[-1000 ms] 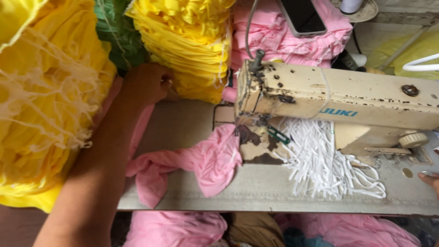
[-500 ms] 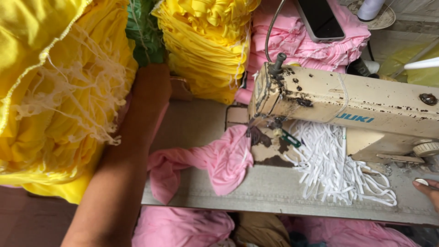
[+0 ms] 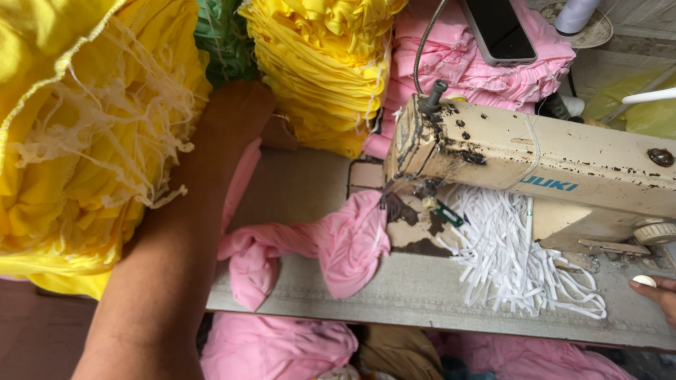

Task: Sewing white elastic bands onto pink fabric pieces using an industrial sewing machine in a factory setting.

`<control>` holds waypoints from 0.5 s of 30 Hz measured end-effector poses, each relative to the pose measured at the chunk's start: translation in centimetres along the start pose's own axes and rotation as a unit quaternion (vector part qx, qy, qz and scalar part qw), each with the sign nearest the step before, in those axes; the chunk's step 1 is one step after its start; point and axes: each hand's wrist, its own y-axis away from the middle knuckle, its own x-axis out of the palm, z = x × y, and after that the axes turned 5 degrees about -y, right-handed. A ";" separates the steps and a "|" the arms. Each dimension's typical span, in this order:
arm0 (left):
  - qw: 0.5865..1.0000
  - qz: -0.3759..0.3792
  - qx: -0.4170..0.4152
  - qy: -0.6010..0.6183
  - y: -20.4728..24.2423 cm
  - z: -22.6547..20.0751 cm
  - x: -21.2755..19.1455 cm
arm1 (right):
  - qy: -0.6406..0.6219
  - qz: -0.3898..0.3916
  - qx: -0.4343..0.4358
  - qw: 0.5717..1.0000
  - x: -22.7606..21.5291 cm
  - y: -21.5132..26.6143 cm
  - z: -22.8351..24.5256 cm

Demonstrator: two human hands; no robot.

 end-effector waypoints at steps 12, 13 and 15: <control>0.987 0.139 0.016 -0.085 -1.0 -1.7 -6.2 | -0.084 -0.007 0.058 0.995 -0.7 12.9 8.5; 0.986 0.140 0.015 -0.084 -1.5 -1.7 -5.8 | -0.083 -0.006 0.057 0.995 -0.7 12.6 8.1; 0.988 0.121 0.039 -0.092 -2.6 -1.4 -5.1 | -0.085 -0.003 0.051 0.995 -0.4 11.8 7.4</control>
